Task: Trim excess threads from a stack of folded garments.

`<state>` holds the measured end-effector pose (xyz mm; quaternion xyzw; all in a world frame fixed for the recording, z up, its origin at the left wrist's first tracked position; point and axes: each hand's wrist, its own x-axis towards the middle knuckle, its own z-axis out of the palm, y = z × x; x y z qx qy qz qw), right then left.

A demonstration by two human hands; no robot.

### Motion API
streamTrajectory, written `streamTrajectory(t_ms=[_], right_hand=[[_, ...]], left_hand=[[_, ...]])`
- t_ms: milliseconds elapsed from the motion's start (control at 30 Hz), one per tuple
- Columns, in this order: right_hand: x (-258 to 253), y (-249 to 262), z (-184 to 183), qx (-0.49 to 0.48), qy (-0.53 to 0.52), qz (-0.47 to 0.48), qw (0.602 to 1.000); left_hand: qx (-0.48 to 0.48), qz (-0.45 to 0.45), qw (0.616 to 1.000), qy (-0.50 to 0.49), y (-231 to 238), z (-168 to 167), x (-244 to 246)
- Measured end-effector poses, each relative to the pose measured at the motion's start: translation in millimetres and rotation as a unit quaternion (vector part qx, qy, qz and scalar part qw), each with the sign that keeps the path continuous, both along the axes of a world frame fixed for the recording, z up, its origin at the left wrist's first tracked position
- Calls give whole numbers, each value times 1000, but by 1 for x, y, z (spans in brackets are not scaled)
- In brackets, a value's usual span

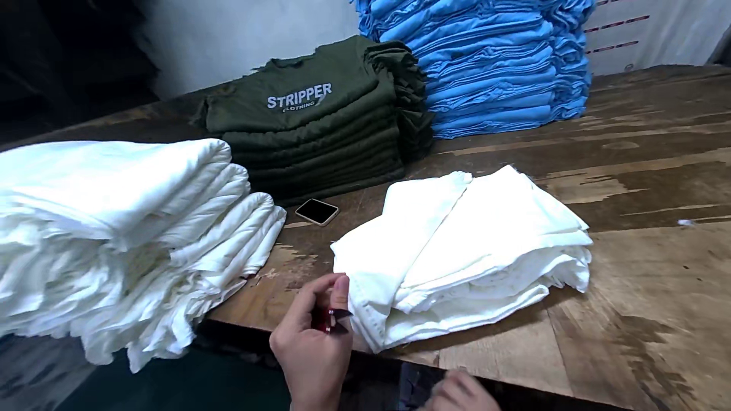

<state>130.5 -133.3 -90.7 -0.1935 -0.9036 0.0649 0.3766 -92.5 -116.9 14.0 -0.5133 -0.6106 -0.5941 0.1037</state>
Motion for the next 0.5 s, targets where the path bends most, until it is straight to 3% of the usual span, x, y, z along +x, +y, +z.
streamTrajectory(t_ms=[67, 133, 233, 300, 367, 500], right_hand=[[5, 5, 12, 26, 36, -140, 989], [22, 14, 12, 43, -8, -209, 977], [48, 21, -7, 99, -51, -201, 973], [55, 21, -13, 112, 5, -116, 987], [56, 19, -6, 95, 51, -77, 991], [71, 30, 27, 94, 103, -203, 969]], left_hand=[[-56, -66, 993, 77, -17, -9, 1], [-107, -159, 967, 167, -32, -28, 9], [-50, -121, 944, 302, -27, -78, 25], [-5, -76, 944, 320, -17, -97, 27], [33, -87, 947, 308, -12, -100, 25], [2, -258, 927, 272, -31, -84, 30]])
